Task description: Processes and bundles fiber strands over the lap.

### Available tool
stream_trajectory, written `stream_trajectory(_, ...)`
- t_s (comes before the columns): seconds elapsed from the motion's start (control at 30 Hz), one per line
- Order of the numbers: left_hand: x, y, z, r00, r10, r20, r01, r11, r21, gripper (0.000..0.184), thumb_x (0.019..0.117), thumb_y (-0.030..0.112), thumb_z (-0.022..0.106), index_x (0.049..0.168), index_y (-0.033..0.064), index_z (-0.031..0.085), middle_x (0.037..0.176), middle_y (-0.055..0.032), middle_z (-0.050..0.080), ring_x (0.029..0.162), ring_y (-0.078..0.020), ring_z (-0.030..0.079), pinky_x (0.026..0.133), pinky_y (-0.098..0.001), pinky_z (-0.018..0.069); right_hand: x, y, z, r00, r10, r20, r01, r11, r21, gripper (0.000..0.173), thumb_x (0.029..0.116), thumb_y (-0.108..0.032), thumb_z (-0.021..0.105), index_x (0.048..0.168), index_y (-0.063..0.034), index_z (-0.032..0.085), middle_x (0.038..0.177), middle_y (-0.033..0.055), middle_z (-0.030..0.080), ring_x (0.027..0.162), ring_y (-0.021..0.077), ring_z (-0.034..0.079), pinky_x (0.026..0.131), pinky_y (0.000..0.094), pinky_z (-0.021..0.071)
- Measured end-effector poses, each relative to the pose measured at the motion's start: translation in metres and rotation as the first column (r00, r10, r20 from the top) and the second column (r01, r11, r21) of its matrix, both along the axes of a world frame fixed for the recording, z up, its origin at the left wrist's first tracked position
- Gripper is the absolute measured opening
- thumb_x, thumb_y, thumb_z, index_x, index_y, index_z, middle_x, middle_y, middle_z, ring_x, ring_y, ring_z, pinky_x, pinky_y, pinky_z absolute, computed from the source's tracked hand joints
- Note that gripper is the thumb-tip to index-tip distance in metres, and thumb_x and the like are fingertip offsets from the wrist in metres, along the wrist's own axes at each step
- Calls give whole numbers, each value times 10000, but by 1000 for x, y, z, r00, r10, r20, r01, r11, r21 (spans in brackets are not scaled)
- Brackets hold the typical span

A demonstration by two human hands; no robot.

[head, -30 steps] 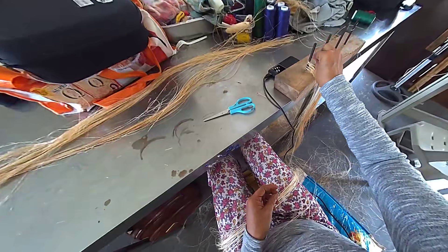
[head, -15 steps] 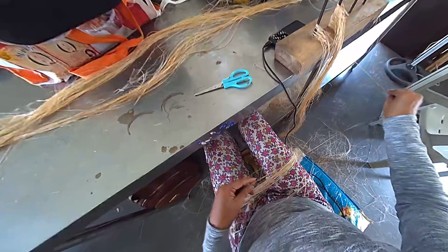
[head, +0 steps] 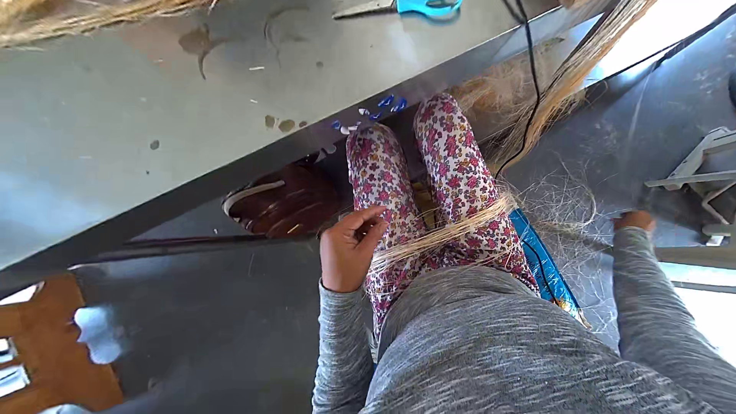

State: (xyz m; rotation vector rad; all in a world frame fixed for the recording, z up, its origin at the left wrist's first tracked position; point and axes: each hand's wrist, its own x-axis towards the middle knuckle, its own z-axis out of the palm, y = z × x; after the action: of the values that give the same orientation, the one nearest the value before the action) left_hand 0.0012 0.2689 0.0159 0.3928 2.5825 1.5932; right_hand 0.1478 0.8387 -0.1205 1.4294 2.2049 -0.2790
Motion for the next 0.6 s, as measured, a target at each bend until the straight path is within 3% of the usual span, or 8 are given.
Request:
stream_trajectory(0.13, 17, 8, -7, 993, 8, -121, -15, 998, -60, 174, 928, 57, 673, 1067, -14, 750, 982, -103, 735, 830, -63, 679, 738, -199, 557, -36, -30, -56, 954, 254, 157, -225, 958, -179, 511, 961, -275, 729, 1200, 168, 638, 1317, 397, 578, 1314, 535, 517, 1087, 691, 384)
stream_trajectory(0.2, 26, 12, -13, 985, 18, -170, -32, 996, -77, 142, 925, 71, 682, 1010, 0, 772, 995, -124, 744, 873, -111, 697, 772, -244, 571, -53, -46, -53, 932, 318, 174, -278, 935, -219, 493, 926, -250, 769, 1172, 161, 653, 1290, 394, 592, 1291, 534, 535, 1074, 695, 394)
stream_trajectory(0.3, 38, 19, -23, 972, 43, -230, -63, 995, -81, 121, 917, 80, 700, 967, 2, 779, 1015, -158, 742, 946, -206, 693, 840, -324, 561, -76, -72, -6, 916, 387, 102, -352, 900, -256, 423, 954, -248, 736, 1108, 143, 689, 1191, 384, 643, 1184, 553, 595, 1020, 737, 406)
stream_trajectory(0.4, 46, 24, -36, 952, 18, -304, -59, 990, -127, 154, 935, 94, 687, 1018, 4, 781, 1071, -178, 744, 1069, -305, 671, 965, -410, 505, -85, -97, 58, 890, 438, -124, -454, 834, -314, 268, 999, -180, 674, 1067, 72, 737, 1056, 309, 711, 1007, 510, 674, 956, 734, 446)
stream_trajectory(0.47, 45, 26, -46, 936, -10, -352, -46, 988, -149, 180, 956, 114, 664, 1051, 10, 777, 1119, -175, 741, 1135, -329, 654, 1026, -429, 474, -88, -121, 103, 828, 448, -337, -550, 766, -333, 186, 1004, -118, 657, 1045, 42, 742, 978, 243, 731, 878, 412, 700, 878, 656, 514)
stream_trajectory(0.53, 45, 27, -59, 925, -14, -380, -43, 989, -142, 189, 975, 126, 652, 1058, 11, 777, 1137, -180, 736, 1156, -336, 644, 1042, -424, 464, -80, -145, 132, 694, 423, -583, -675, 665, -321, 113, 953, -78, 710, 985, 27, 735, 845, 146, 717, 689, 216, 652, 704, 449, 558)
stream_trajectory(0.6, 44, 30, -71, 916, -3, -401, -48, 992, -118, 183, 977, 122, 649, 1045, 12, 779, 1129, -184, 735, 1157, -338, 644, 1047, -423, 466, -72, -166, 142, 502, 344, -794, -810, 508, -292, 93, 888, -78, 714, 929, 4, 725, 804, 39, 705, 627, 39, 612, 609, 243, 551)
